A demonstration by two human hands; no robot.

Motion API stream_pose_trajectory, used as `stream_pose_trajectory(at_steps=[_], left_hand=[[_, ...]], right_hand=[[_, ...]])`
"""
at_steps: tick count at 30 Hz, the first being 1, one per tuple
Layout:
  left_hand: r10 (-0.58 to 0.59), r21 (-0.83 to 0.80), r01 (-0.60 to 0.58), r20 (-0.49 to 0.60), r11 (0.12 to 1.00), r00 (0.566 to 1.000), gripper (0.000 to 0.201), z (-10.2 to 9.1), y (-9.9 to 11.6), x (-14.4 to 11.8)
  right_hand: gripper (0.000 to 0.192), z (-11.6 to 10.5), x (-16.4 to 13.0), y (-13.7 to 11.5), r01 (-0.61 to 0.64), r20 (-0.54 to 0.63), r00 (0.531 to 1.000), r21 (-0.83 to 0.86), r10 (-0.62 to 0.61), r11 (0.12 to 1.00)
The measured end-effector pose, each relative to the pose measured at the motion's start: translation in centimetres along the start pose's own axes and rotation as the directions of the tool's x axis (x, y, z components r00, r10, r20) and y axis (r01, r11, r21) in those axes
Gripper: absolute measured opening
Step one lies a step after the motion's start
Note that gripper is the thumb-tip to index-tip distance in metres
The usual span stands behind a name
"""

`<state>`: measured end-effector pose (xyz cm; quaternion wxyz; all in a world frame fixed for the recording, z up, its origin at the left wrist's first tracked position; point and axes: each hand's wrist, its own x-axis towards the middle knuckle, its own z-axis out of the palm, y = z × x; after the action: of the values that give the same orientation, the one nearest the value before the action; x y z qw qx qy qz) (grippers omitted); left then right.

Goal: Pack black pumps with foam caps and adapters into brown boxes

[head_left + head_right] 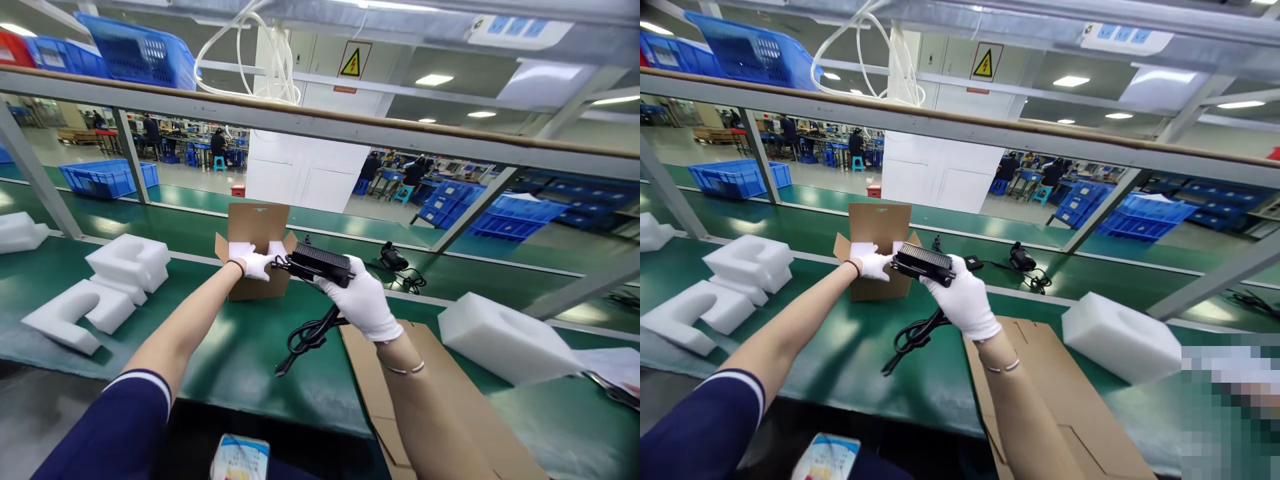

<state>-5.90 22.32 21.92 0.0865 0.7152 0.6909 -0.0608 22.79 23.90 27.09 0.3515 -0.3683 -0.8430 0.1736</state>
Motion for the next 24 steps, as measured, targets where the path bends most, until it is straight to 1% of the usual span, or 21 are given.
stream_pose_trajectory(at_steps=[1, 2, 3, 4, 5, 7, 8, 9, 10, 11, 14, 15, 16, 18, 21, 22, 24], left_hand=[[0.015, 0.000, -0.015, 0.001, 1.000, 1.000, 0.086, 0.6, 0.7, -0.4], [0.038, 0.006, -0.038, -0.011, 0.999, 0.999, 0.085, 1.4, 1.6, -1.1], [0.063, 0.018, -0.063, -0.027, 0.998, 0.998, 0.086, 2.2, 2.6, -1.9], [0.089, 0.038, -0.087, -0.042, 0.995, 0.995, 0.085, 3.1, 3.8, -2.9], [0.110, 0.064, -0.107, -0.051, 0.992, 0.993, 0.084, 4.0, 4.9, -3.8], [0.127, 0.114, -0.118, -0.071, 0.986, 0.989, 0.078, 5.3, 6.8, -5.5], [0.120, 0.126, -0.109, -0.084, 0.986, 0.989, 0.074, 5.8, 7.4, -6.0], [0.103, 0.121, -0.091, -0.100, 0.988, 0.990, 0.070, 6.0, 7.9, -6.4], [0.084, 0.105, -0.072, -0.119, 0.992, 0.989, 0.065, 6.0, 8.0, -6.5], [0.068, 0.083, -0.057, -0.138, 0.995, 0.988, 0.061, 5.9, 8.0, -6.6], [0.026, 0.025, -0.022, -0.152, 0.999, 0.988, 0.052, 4.9, 7.2, -6.7], [0.010, 0.009, -0.009, -0.150, 1.000, 0.989, 0.052, 4.5, 6.9, -6.9], [-0.001, -0.005, 0.000, -0.145, 1.000, 0.989, 0.052, 4.1, 6.7, -7.2], [-0.001, -0.043, -0.004, -0.120, 0.999, 0.993, 0.051, 3.6, 6.8, -8.2], [0.022, -0.106, -0.029, -0.062, 0.994, 0.998, 0.048, 3.4, 8.1, -10.2], [0.019, -0.127, -0.024, -0.046, 0.992, 0.999, 0.047, 3.4, 8.6, -10.7], [0.003, -0.160, -0.007, -0.025, 0.987, 1.000, 0.046, 3.5, 9.6, -11.6]], right_hand=[[0.049, -0.4, 1.4, -0.8, 0.018, 0.048, 0.999, -0.144, -0.011, 0.989], [0.047, -0.6, 2.7, -1.6, 0.055, 0.114, 0.993, -0.279, -0.024, 0.959], [0.045, -0.4, 4.0, -2.4, 0.115, 0.194, 0.980, -0.392, -0.041, 0.913], [0.043, 0.1, 5.2, -3.1, 0.196, 0.281, 0.958, -0.475, -0.063, 0.858], [0.042, 0.8, 6.3, -3.8, 0.291, 0.375, 0.923, -0.527, -0.089, 0.798], [0.042, 2.9, 7.7, -4.7, 0.478, 0.545, 0.827, -0.552, -0.137, 0.683], [0.042, 4.0, 8.2, -5.0, 0.549, 0.607, 0.779, -0.542, -0.155, 0.637], [0.042, 4.9, 8.4, -5.3, 0.596, 0.649, 0.743, -0.531, -0.164, 0.602], [0.042, 5.7, 8.6, -5.4, 0.620, 0.668, 0.725, -0.526, -0.168, 0.582], [0.041, 6.1, 8.6, -5.6, 0.627, 0.668, 0.724, -0.532, -0.173, 0.570], [0.037, 6.4, 9.0, -6.0, 0.613, 0.634, 0.751, -0.567, -0.183, 0.551], [0.036, 6.4, 9.1, -6.2, 0.613, 0.629, 0.754, -0.571, -0.188, 0.546], [0.036, 6.3, 9.3, -6.4, 0.619, 0.636, 0.748, -0.567, -0.189, 0.543], [0.036, 6.4, 9.4, -7.0, 0.650, 0.688, 0.707, -0.539, -0.165, 0.536], [0.033, 7.3, 9.1, -8.2, 0.700, 0.780, 0.618, -0.488, -0.100, 0.521], [0.032, 7.7, 8.9, -8.6, 0.704, 0.795, 0.602, -0.487, -0.071, 0.518], [0.032, 8.7, 8.5, -9.2, 0.682, 0.802, 0.597, -0.507, -0.001, 0.527]])
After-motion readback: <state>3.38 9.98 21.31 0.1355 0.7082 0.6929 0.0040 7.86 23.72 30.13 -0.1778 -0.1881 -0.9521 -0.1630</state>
